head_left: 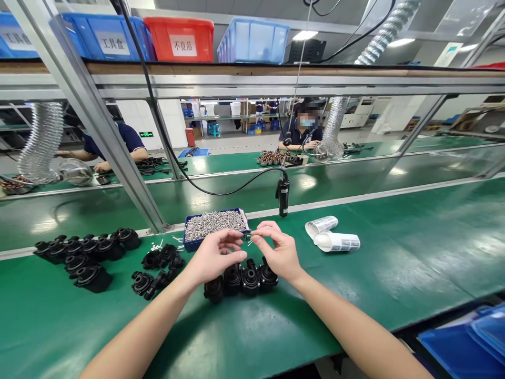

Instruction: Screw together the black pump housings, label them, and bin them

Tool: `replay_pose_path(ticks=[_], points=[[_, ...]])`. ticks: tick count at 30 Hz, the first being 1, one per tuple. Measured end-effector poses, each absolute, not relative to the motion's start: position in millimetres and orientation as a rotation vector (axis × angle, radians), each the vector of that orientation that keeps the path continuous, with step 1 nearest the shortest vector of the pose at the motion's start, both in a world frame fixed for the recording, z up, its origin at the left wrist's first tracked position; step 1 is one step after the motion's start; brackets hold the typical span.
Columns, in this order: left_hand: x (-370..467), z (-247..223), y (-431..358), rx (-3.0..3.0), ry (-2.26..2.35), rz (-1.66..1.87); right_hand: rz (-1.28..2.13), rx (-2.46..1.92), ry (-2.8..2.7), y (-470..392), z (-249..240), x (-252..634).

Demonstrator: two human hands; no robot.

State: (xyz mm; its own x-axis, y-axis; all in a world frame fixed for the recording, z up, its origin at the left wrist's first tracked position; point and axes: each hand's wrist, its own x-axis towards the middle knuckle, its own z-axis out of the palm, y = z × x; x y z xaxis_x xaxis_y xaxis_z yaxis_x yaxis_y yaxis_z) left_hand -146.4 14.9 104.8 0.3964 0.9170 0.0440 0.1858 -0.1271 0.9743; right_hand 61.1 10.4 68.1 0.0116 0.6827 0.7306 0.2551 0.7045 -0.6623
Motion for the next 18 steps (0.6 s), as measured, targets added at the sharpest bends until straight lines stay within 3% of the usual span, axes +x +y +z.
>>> replay_pose_path(ticks=[5, 10, 18], points=[[-135, 103, 9, 1.327, 0.906, 0.997, 0.271, -0.723, -1.628, -1, 72, 54], [-136, 103, 5, 1.488, 0.946, 1.105, 0.166, -0.708, -1.719, -1, 72, 55], [-152, 130, -7, 2.046, 1.109, 0.823, 0.179, -0.717, -1.963, -4, 74, 56]])
